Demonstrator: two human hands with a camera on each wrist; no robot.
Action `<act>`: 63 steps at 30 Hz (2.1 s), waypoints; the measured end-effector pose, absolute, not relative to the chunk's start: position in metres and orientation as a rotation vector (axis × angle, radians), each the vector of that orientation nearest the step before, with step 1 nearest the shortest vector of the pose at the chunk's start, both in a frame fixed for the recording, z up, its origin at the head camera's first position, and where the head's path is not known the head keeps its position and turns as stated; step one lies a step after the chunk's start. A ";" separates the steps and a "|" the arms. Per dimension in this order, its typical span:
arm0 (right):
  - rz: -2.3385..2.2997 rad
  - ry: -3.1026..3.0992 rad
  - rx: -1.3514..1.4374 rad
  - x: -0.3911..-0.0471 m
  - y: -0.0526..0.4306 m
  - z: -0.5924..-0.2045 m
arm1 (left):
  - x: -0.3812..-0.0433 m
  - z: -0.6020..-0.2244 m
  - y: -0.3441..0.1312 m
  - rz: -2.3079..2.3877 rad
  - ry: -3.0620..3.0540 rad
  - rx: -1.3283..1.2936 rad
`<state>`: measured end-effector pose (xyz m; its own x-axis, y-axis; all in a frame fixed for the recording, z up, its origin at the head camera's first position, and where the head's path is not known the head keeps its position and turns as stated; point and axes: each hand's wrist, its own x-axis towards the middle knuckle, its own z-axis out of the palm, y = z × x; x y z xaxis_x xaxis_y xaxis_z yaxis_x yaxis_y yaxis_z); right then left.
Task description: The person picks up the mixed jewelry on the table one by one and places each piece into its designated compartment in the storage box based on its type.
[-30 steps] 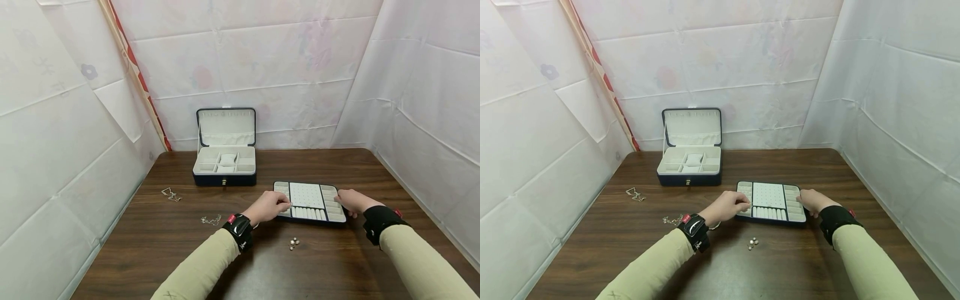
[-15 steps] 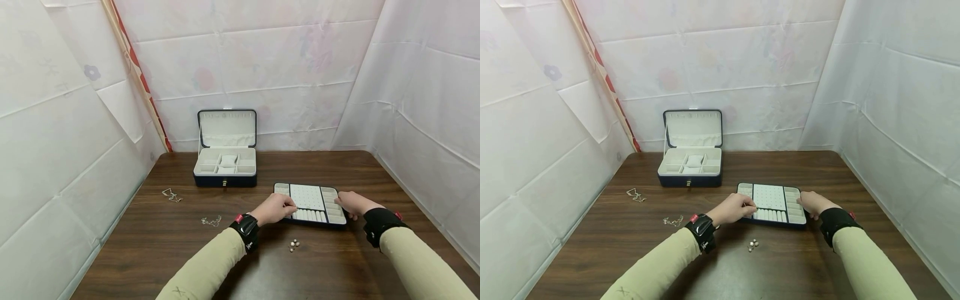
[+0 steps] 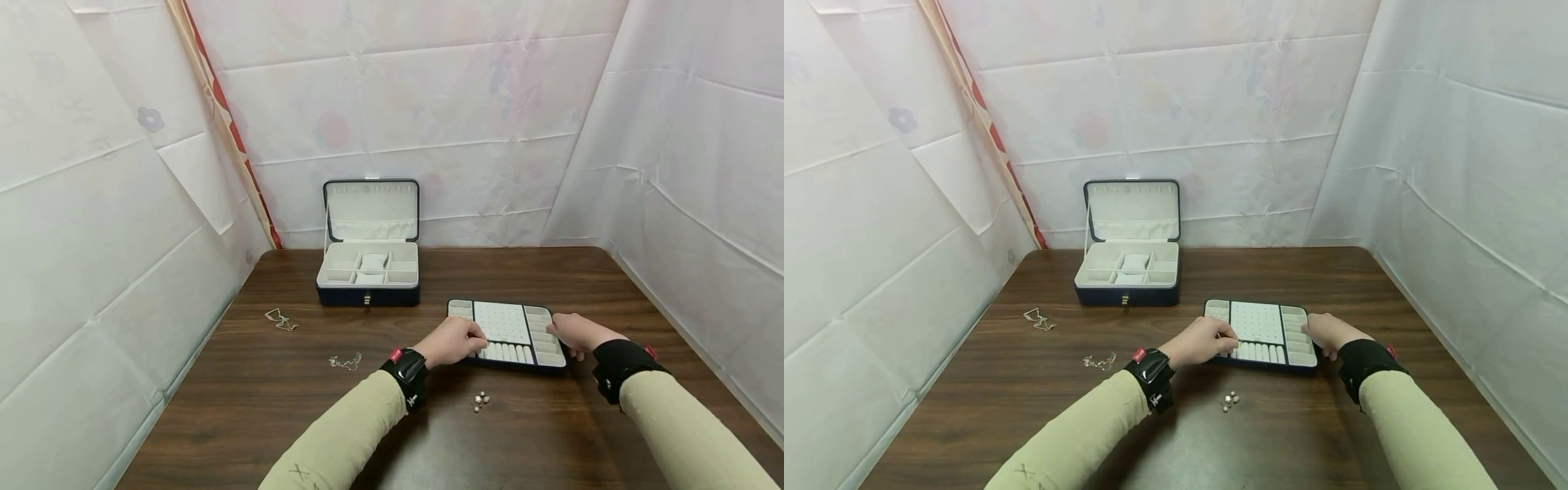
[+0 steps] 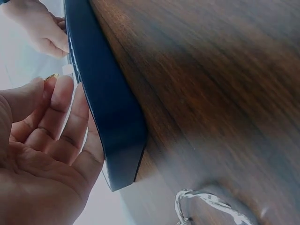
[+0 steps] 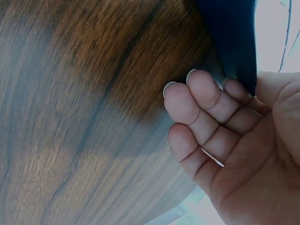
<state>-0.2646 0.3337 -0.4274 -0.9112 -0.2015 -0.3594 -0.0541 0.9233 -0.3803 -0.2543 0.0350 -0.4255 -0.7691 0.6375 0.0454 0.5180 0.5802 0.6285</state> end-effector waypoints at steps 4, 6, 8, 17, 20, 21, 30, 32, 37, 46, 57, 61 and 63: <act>-0.512 2.679 -0.174 -0.266 0.335 -0.430 | -0.255 -0.428 0.036 0.959 2.621 0.959; -0.510 2.679 -0.175 -0.267 0.336 -0.431 | -0.256 -0.429 0.037 0.959 2.622 0.957; -0.507 2.682 -0.183 -0.267 0.336 -0.432 | -0.256 -0.430 0.038 0.958 2.620 0.946; -0.527 2.685 -0.179 -0.268 0.337 -0.433 | -0.255 -0.428 0.041 0.965 2.596 0.888; -0.540 2.687 -0.174 -0.267 0.336 -0.433 | -0.255 -0.427 0.041 0.966 2.594 0.881; -0.541 2.686 -0.172 -0.267 0.336 -0.432 | -0.254 -0.427 0.041 0.969 2.592 0.875; -0.531 2.680 -0.159 -0.267 0.336 -0.432 | -0.251 -0.426 0.042 1.007 2.569 0.829; -0.538 2.679 -0.160 -0.267 0.335 -0.432 | -0.251 -0.425 0.042 1.008 2.563 0.814; -0.528 2.678 -0.154 -0.266 0.334 -0.431 | -0.251 -0.424 0.042 1.010 2.563 0.790; -0.522 2.679 -0.141 -0.265 0.333 -0.430 | -0.252 -0.424 0.045 0.925 2.608 0.803; -0.559 2.695 -0.183 -0.263 0.334 -0.433 | -0.246 -0.420 0.052 0.759 2.716 0.741; -0.555 2.698 -0.186 -0.263 0.335 -0.433 | -0.246 -0.421 0.055 0.719 2.758 0.703; -0.553 2.698 -0.189 -0.264 0.335 -0.433 | -0.245 -0.420 0.056 0.709 2.776 0.684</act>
<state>-0.2637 0.3352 -0.4330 -0.9192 -0.2038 -0.3370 -0.0548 0.9136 -0.4029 -0.2454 0.0564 -0.4203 -0.8741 0.4802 -0.0731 0.3863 0.7785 0.4946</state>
